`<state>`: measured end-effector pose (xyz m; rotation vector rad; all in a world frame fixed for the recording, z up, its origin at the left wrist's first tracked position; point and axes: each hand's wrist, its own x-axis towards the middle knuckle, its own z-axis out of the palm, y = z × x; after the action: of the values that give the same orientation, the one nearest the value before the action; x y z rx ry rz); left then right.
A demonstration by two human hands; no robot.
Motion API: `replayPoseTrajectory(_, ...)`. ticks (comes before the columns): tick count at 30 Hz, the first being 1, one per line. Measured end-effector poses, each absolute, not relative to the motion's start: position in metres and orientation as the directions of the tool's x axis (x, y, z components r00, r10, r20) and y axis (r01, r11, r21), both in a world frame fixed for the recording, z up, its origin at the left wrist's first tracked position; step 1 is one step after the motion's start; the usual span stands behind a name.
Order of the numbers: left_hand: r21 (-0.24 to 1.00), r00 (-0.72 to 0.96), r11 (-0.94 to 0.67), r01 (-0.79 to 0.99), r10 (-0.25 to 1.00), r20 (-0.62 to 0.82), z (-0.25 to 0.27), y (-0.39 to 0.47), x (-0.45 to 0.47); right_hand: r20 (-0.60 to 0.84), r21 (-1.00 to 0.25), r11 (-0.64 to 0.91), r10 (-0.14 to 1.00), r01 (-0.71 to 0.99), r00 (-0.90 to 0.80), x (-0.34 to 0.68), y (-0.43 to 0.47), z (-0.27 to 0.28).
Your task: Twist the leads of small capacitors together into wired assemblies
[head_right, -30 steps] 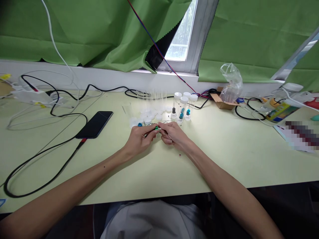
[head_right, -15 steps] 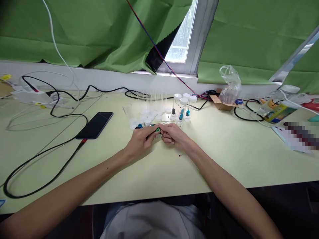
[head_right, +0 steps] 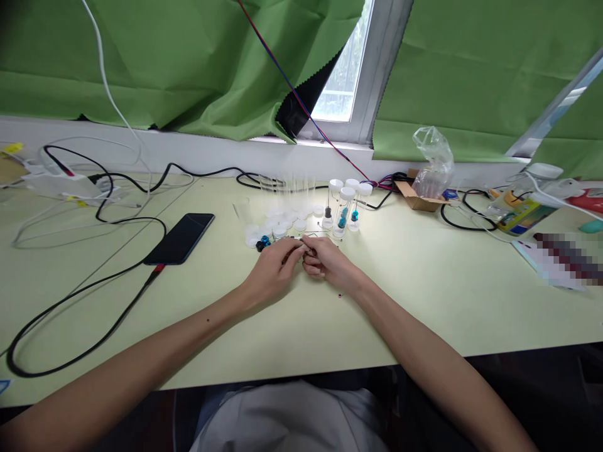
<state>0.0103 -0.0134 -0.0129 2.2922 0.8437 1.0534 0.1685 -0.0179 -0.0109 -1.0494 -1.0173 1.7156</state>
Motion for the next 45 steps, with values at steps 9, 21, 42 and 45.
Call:
replayPoseTrajectory(9,0.739,0.524,-0.581,0.341,0.77,0.364,-0.005,-0.015,0.011,-0.215,-0.933,-0.273,0.946,-0.236,-0.245,0.164,-0.018,-0.014)
replayPoseTrajectory(21,0.777,0.446,-0.537,0.328,0.813,0.374,-0.011,-0.016,0.013,-0.018,-0.993,-0.029,0.995,-0.113,-0.095,0.151,-0.019,-0.019)
replayPoseTrajectory(42,0.896,0.54,0.431,-0.105,0.781,-0.313,0.001,-0.017,0.018,0.603,-0.609,0.534,0.792,0.586,-0.094,0.163,-0.013,-0.023)
replayPoseTrajectory(45,0.83,0.545,0.543,-0.128,0.737,-0.399,0.002,-0.013,0.017,0.652,-0.449,0.629,0.716,0.634,-0.249,0.171,-0.012,-0.022)
